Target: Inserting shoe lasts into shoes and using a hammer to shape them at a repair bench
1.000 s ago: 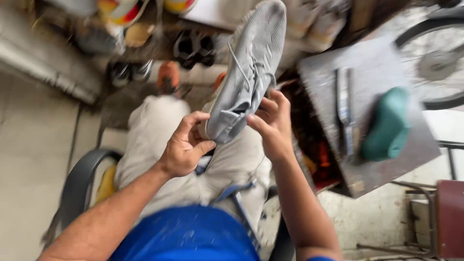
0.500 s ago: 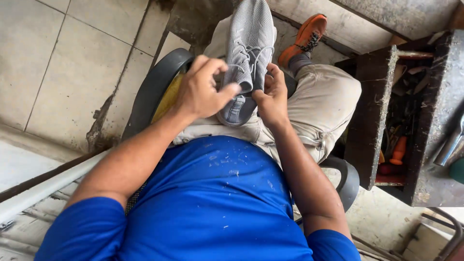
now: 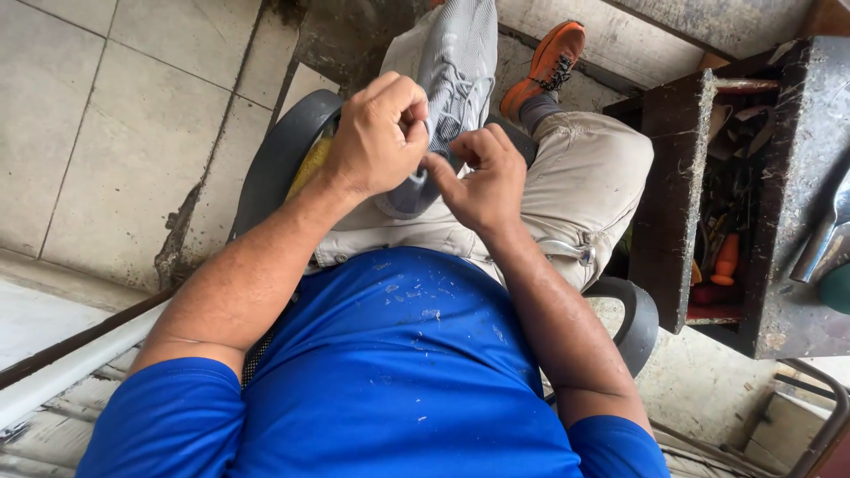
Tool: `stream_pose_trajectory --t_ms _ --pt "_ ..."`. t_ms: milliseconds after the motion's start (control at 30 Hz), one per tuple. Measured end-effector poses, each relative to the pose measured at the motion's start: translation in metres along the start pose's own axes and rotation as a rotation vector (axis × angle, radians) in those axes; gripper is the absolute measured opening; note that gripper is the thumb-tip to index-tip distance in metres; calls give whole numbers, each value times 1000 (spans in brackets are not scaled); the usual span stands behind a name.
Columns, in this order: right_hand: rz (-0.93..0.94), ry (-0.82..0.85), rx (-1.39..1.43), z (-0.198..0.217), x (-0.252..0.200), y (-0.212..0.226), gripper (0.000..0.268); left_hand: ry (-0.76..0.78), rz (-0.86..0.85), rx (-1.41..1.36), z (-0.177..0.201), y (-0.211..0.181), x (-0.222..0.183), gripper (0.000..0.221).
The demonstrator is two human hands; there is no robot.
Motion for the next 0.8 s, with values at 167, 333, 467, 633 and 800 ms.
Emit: stream_pose_trajectory --t_ms 167,333,467,633,800 --pt "-94 24 -230 -16 5 -3 45 2 12 -46 -1 -3 1 17" --pt "134 -44 -192 -6 12 17 12 15 -88 5 6 -4 -1 21" --pt "229 38 -232 17 31 17 5 202 -267 96 -3 -3 -6 16" --pt "505 43 -367 35 46 45 10 435 -145 291 -17 -5 -1 33" --pt "537 -79 -241 46 50 47 19 607 -27 308 -20 2 6 41"
Point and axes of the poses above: each hand's wrist, its own x-axis towards the middle knuckle, its own z-axis out of the back of the hand, y = z × x, the point moved 7 cm from there along x, towards the middle knuckle, and after that the axes turned 9 degrees about -z, right-handed, at the moved point
